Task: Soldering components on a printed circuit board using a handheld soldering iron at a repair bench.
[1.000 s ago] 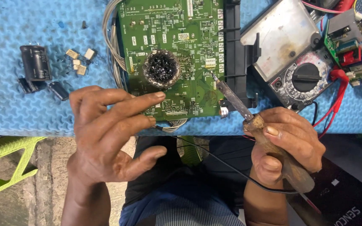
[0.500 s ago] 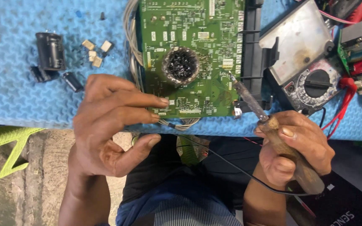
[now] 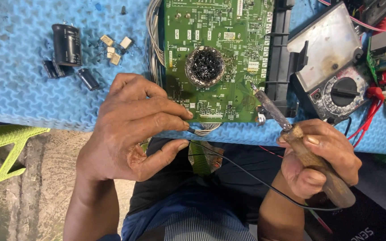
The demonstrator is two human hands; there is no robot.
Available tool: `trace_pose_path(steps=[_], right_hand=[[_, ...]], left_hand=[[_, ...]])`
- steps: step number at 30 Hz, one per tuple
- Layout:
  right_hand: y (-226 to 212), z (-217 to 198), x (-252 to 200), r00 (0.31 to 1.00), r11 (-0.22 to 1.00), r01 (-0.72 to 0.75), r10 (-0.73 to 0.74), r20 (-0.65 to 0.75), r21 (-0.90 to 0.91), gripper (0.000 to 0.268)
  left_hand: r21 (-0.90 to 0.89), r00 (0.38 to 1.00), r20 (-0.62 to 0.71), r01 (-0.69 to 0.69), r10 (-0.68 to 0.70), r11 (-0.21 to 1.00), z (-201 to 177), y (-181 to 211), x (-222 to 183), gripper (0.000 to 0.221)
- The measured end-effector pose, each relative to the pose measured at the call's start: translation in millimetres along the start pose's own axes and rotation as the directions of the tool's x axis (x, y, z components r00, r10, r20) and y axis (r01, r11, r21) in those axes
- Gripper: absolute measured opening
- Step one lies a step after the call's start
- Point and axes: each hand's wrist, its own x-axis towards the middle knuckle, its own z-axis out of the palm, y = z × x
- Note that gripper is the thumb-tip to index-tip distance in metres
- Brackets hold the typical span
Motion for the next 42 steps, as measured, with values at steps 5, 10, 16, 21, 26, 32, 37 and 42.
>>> trace_pose_path(steps=[5,10,16,21,26,32,37,42], right_hand=[[1.6,-1.7,-1.3,0.999,1.000,0.017,-0.017,0.028,0.006,0.046],[3.1,-2.6,-5.1,1.000,1.000,0.000,0.000,-0.012,0.007,0.049],[3.7,-4.3,-6.0,1.000,1.000,-0.008,0.008,0.001,0.018,0.048],[-0.2,-1.3,-3.6,0.999,0.999,-0.046,0.046,0.020,0.022,0.046],[-9.1,-3.3,1.7,0.984,0.982,-0.171,0.166,0.060,0.084,0.046],[-13.5,-23.7,31.4,0.964,0.997,0.009,-0.030,0.265,0.082,0.056],[-21.5,-31.7,46.6,0.935,0.996,0.082,-0.090,0.344,0.038,0.060],[-25.9,-14.9,48.4,0.971,0.997,0.002,-0.019,0.239,0.073,0.054]], left_hand=[[-0.041,0.999,-0.048,-0.004,0.002,0.999,1.8,-3.3,-2.2,0.011],[-0.136,0.995,-0.067,0.063,-0.073,0.989,-1.8,-5.6,-5.7,0.004],[-0.197,0.983,-0.071,0.152,-0.169,0.969,-3.1,-3.6,-8.8,0.004],[-0.203,0.983,-0.074,0.149,-0.167,0.968,-4.0,-2.5,-5.6,0.002],[-0.166,0.977,-0.120,0.155,-0.176,0.974,-1.8,-6.2,-5.5,0.006],[-0.128,0.952,-0.177,0.231,-0.251,0.964,-1.0,-5.2,-9.2,0.031],[-0.111,0.952,-0.185,0.227,-0.245,0.968,1.4,-4.5,-9.0,0.031],[-0.087,0.949,-0.172,0.252,-0.264,0.964,0.6,-3.1,-9.9,0.028]])
